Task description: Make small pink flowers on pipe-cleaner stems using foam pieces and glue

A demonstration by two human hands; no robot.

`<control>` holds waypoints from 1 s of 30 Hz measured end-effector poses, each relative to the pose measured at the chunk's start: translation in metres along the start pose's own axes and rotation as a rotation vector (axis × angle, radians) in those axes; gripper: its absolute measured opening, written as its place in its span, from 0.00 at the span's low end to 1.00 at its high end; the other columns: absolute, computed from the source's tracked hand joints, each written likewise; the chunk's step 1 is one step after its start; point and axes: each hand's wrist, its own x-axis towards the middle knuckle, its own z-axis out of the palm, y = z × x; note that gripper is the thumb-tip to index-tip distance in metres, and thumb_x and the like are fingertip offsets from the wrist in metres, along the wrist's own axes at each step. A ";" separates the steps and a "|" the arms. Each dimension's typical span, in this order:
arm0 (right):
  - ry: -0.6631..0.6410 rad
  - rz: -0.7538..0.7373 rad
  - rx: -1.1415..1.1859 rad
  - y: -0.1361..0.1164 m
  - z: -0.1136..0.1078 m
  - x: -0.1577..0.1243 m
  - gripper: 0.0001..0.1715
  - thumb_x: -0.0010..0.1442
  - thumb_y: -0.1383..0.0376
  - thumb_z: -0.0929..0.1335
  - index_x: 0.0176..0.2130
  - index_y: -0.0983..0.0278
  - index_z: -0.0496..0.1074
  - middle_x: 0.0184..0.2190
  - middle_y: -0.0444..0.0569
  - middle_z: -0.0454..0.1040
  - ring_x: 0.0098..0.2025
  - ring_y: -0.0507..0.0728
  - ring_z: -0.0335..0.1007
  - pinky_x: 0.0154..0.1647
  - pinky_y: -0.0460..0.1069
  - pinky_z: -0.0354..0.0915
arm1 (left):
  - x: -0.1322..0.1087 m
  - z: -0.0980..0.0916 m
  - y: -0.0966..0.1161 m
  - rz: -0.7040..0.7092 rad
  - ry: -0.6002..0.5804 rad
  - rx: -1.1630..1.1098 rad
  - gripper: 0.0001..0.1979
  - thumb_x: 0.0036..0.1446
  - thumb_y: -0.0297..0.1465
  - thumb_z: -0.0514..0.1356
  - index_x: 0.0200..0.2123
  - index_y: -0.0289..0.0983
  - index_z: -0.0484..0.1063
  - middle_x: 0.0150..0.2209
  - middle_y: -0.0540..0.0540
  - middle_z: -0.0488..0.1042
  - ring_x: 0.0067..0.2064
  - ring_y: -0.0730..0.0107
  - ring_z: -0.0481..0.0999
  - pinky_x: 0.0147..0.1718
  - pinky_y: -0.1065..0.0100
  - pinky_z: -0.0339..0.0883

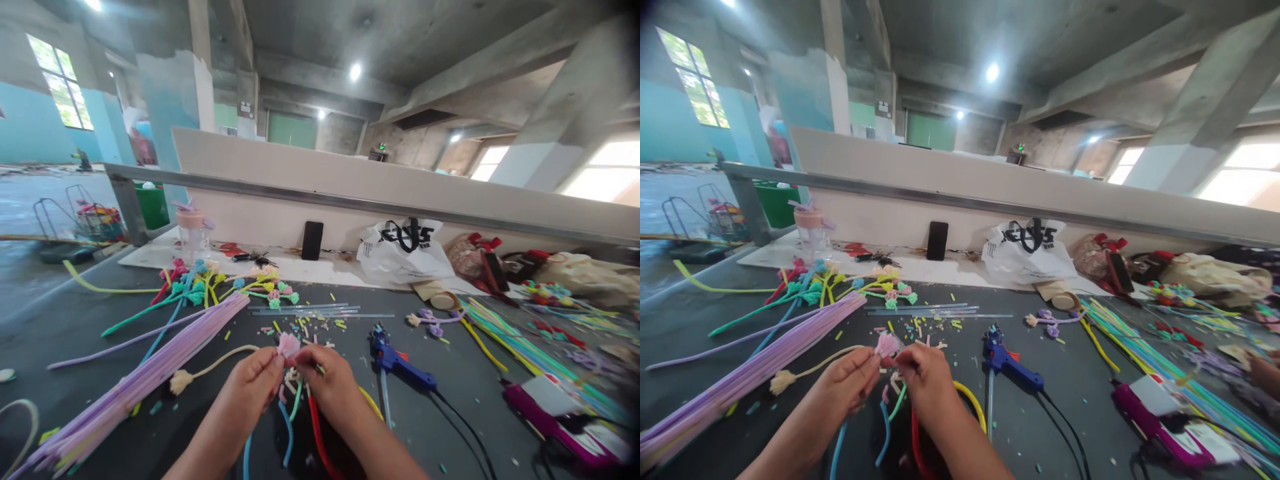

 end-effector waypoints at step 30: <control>0.189 -0.274 -0.199 -0.016 -0.031 -0.006 0.09 0.58 0.65 0.66 0.26 0.59 0.71 0.24 0.38 0.73 0.29 0.49 0.70 0.51 0.52 0.44 | -0.003 0.009 0.000 0.307 -0.041 0.595 0.13 0.58 0.33 0.50 0.23 0.39 0.67 0.23 0.49 0.68 0.26 0.69 0.65 0.26 0.71 0.54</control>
